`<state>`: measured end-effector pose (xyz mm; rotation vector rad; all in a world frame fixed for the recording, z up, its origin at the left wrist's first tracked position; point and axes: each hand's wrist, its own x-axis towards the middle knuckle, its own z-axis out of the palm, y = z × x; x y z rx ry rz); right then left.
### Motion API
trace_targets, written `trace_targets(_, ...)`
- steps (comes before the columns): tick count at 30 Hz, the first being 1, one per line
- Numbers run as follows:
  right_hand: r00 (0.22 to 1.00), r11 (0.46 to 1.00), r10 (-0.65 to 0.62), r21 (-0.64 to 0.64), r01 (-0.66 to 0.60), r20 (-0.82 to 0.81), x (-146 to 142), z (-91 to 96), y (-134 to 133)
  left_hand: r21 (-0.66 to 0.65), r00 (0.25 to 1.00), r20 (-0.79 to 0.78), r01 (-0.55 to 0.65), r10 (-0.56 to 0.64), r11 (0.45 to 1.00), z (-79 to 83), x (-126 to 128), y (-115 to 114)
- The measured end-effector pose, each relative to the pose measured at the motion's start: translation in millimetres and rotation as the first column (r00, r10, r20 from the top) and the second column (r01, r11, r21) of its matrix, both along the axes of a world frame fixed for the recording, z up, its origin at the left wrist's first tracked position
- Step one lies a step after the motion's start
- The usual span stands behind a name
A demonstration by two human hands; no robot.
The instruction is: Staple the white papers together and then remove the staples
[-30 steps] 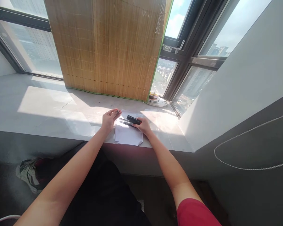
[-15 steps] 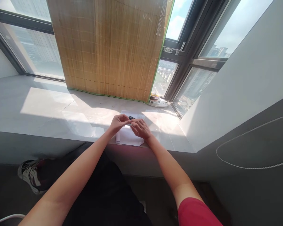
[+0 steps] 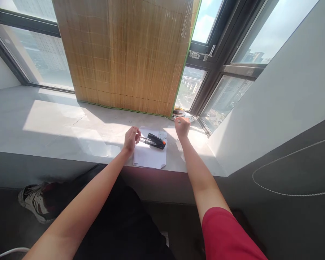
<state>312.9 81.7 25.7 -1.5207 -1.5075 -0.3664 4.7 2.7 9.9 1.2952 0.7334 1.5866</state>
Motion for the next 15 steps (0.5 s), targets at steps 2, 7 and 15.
trace_targets(2,0.996,0.967,-0.091,-0.24,0.082,-0.026,18.0,-4.8,16.5,-0.011,1.0,-0.01,0.008,-0.008,1.0,0.6,-0.2,-0.3)
trace_targets(7,0.998,0.845,-0.066,-0.533,0.049,-0.013,34.9,-42.3,16.5,-0.029,0.999,-0.039,0.033,-0.034,0.999,0.8,0.9,-2.3)
trace_targets(15,0.989,0.84,-0.1,-0.542,0.026,-0.108,36.1,-46.7,12.1,-0.081,0.954,-0.278,-0.14,0.112,0.987,-2.3,-3.8,4.5)
